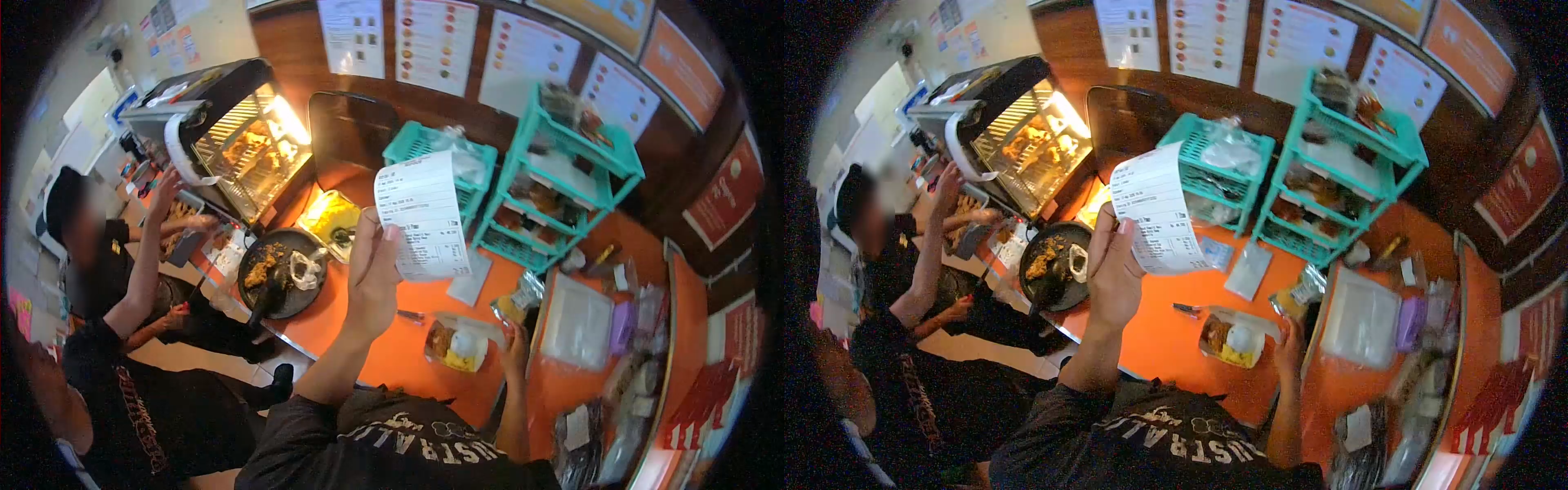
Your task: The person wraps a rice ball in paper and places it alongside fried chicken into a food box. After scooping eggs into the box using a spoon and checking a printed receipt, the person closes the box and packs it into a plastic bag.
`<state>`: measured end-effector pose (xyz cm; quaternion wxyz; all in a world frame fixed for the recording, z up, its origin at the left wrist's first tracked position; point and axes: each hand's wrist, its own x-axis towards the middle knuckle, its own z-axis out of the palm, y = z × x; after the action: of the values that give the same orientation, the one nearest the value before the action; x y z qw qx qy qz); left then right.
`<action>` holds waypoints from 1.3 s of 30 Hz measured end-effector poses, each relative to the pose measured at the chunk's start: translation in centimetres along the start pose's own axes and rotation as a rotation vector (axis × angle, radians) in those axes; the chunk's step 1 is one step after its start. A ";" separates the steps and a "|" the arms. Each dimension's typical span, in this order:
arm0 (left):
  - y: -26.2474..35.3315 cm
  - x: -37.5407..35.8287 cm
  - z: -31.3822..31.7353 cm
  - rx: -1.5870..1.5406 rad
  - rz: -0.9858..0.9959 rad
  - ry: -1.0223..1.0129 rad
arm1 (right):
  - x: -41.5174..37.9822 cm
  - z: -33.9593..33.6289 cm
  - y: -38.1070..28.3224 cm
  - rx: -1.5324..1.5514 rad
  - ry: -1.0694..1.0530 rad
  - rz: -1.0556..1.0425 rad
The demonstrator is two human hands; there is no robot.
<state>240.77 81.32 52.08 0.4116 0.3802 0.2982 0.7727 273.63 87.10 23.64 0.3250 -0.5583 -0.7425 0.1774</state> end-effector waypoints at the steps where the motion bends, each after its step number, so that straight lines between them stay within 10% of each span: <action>1: -0.5 -0.2 0.9 0.026 -0.003 0.014 | 0.2 -0.7 0.4 -0.043 0.012 -0.046; 12: -5.8 -0.3 6.3 0.178 -0.102 -0.011 | 6.1 -4.7 0.2 0.046 0.310 -0.084; 24: -16.5 -5.5 4.0 0.761 -0.153 -0.357 | 10.8 -4.9 1.9 0.020 0.089 -0.084; 28: -21.5 -13.5 -0.8 0.714 -0.692 -0.340 | 14.6 3.1 7.9 0.106 -0.044 -0.128; 32: -22.8 -13.3 -1.5 0.820 -0.351 -0.375 | 22.1 10.9 12.2 -0.200 -0.291 -0.019; 35: -20.8 -10.7 -0.6 0.505 -0.747 -0.147 | 27.5 16.6 16.6 -0.363 -0.249 0.139; 39: -20.1 -8.1 -1.8 0.786 -0.516 -0.266 | 32.3 19.4 20.3 -0.122 -0.159 0.213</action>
<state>250.55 83.77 32.78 0.4495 0.5161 0.5964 0.4193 269.54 125.92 6.07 0.2098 -0.6366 -0.7120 0.2093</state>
